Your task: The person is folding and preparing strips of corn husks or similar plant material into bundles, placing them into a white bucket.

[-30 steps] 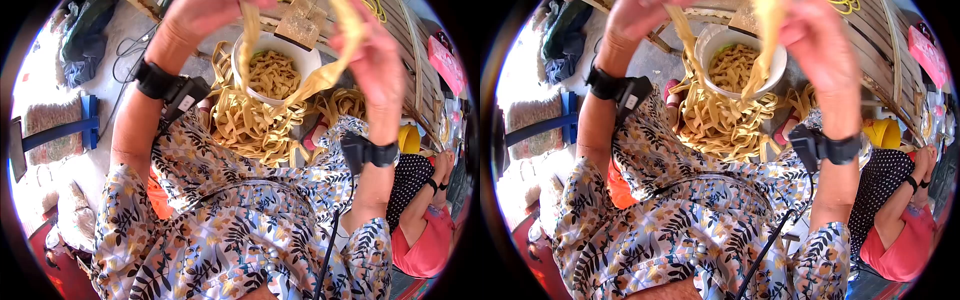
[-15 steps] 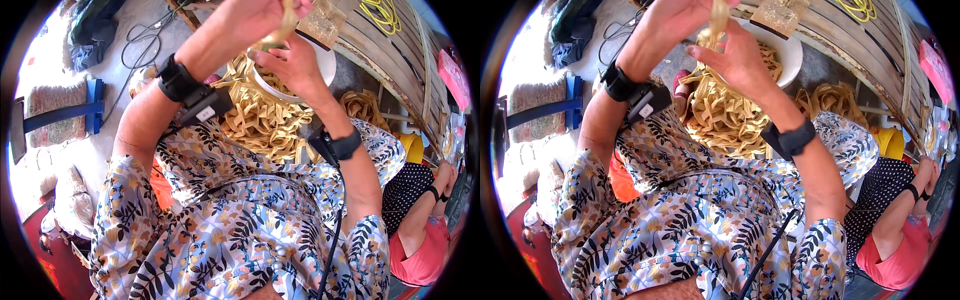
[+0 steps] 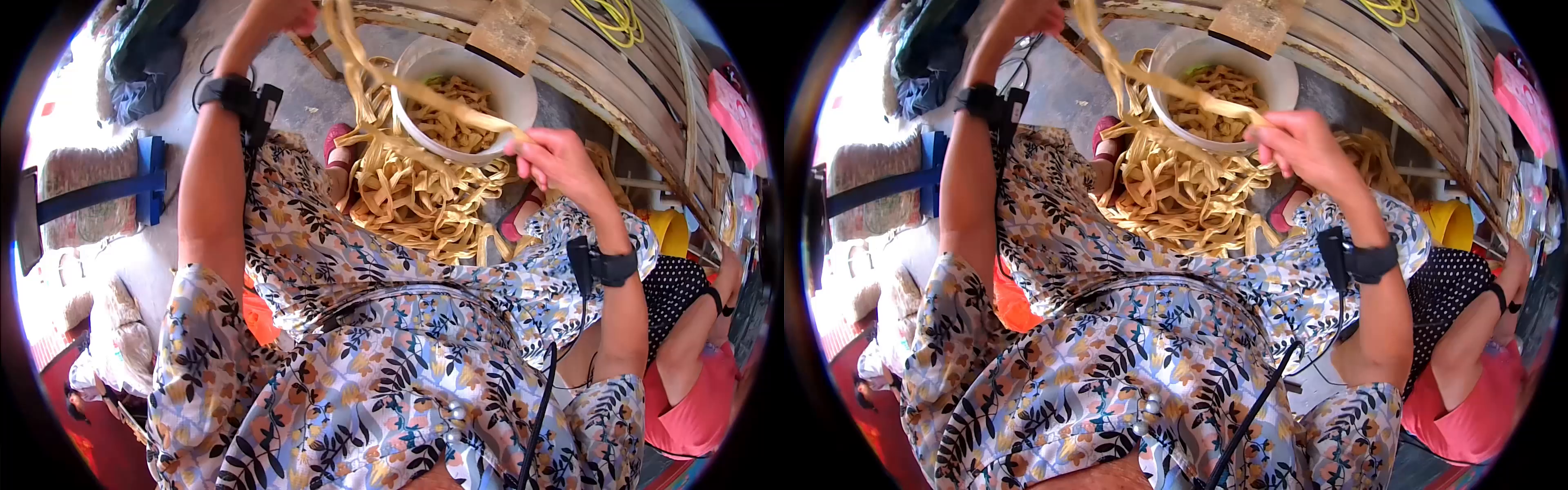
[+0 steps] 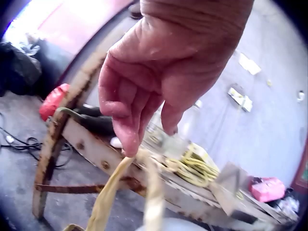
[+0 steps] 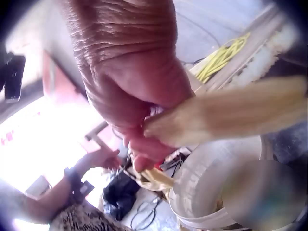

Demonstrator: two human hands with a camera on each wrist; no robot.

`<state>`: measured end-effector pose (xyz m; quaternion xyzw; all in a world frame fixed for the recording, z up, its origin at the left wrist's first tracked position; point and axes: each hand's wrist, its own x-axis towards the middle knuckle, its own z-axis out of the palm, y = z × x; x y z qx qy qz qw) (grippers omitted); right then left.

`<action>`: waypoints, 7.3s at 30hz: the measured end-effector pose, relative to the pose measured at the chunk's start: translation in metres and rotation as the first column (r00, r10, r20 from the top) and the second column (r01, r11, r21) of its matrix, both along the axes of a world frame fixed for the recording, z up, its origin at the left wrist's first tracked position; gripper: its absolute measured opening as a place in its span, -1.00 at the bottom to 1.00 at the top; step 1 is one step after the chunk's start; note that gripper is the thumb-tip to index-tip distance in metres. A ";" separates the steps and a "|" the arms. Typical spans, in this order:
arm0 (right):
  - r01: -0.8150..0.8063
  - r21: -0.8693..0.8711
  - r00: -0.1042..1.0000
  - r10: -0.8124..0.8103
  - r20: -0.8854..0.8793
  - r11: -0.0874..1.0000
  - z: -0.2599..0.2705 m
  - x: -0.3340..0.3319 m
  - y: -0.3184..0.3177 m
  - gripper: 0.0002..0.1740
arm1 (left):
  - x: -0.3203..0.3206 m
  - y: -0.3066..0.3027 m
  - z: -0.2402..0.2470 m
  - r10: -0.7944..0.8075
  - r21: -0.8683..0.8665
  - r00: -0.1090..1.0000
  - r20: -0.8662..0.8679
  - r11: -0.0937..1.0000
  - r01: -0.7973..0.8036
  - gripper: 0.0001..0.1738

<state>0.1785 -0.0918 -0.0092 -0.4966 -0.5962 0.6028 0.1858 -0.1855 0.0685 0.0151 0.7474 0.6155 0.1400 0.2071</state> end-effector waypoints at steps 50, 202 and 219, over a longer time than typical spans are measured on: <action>0.179 0.145 0.904 -0.105 -0.414 0.973 -0.001 -0.026 0.046 -0.66 | 0.165 -0.084 -0.057 0.470 -0.393 0.250 0.846 0.235 0.889 -0.63; 0.005 -0.107 0.980 -0.026 -0.196 0.994 0.020 -0.010 0.050 -0.80 | 0.147 -0.039 -0.014 -0.522 -0.009 0.652 0.549 0.777 0.630 -0.83; 0.091 0.961 0.849 -0.525 0.063 0.262 0.003 -0.016 0.068 -0.68 | 0.198 -0.065 -0.050 0.419 -0.514 0.297 0.858 0.707 0.486 -0.82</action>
